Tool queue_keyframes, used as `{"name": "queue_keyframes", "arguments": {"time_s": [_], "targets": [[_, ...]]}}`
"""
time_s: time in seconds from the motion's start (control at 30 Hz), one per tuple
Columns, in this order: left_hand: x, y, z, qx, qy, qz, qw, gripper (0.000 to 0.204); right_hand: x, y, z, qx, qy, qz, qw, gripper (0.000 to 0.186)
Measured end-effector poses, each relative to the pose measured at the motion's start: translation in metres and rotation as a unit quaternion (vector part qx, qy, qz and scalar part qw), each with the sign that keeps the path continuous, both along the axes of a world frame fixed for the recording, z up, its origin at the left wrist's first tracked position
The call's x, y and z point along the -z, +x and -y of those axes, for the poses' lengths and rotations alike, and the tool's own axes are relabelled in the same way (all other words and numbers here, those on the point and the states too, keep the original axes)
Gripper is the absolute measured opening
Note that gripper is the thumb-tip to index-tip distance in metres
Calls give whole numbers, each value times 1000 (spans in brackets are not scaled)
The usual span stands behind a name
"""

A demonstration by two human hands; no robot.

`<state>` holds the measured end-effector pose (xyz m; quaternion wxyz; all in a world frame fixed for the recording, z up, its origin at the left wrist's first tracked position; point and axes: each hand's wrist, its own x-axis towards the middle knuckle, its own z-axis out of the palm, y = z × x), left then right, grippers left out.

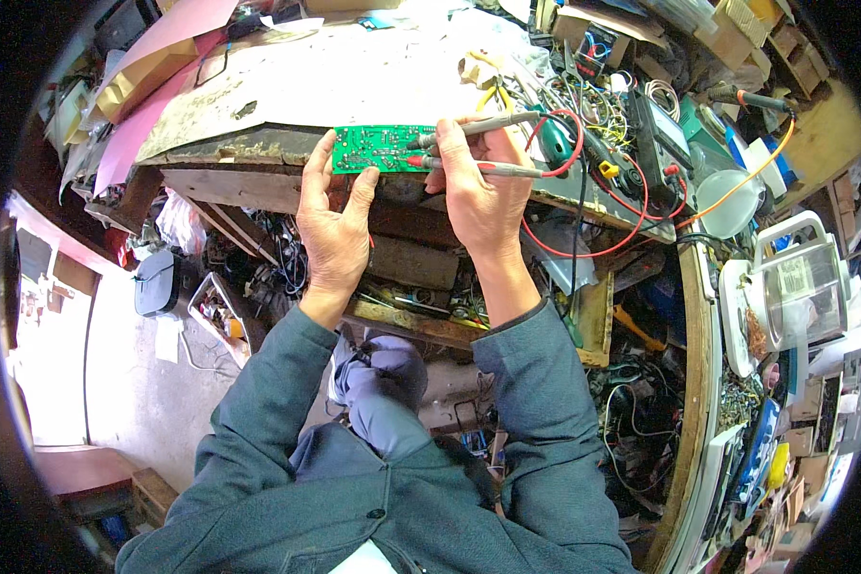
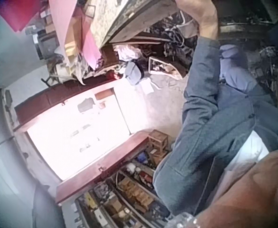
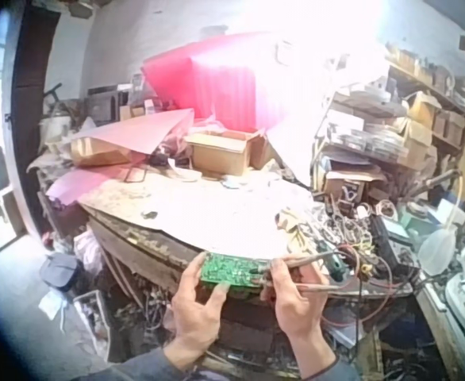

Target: The person opens a drawer in a cluttered workbench, retrieves a small circuit board, and uses a multimeter to test it. They then place the board back and pick up a small black component, examining it with a tool.

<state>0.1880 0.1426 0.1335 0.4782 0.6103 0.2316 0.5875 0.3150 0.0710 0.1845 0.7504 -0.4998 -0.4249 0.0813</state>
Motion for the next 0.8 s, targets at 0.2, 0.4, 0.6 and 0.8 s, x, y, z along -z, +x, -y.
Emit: {"name": "queue_keyframes", "arguments": {"time_s": [0.2,0.4,0.6,0.8], "targets": [[0,0,0,-18,21,0,1000,60,1,1,-1,4,2,5,1000,12],[-1,0,0,-16,18,2,1000,59,0,-1,-1,5,10,-1,1000,13],[0,-1,0,-1,-10,2,1000,60,3,1,-1,-1,17,3,1000,13],[-3,-5,3,-3,-21,-15,1000,60,4,2,0,0,-2,21,1000,11]]}}
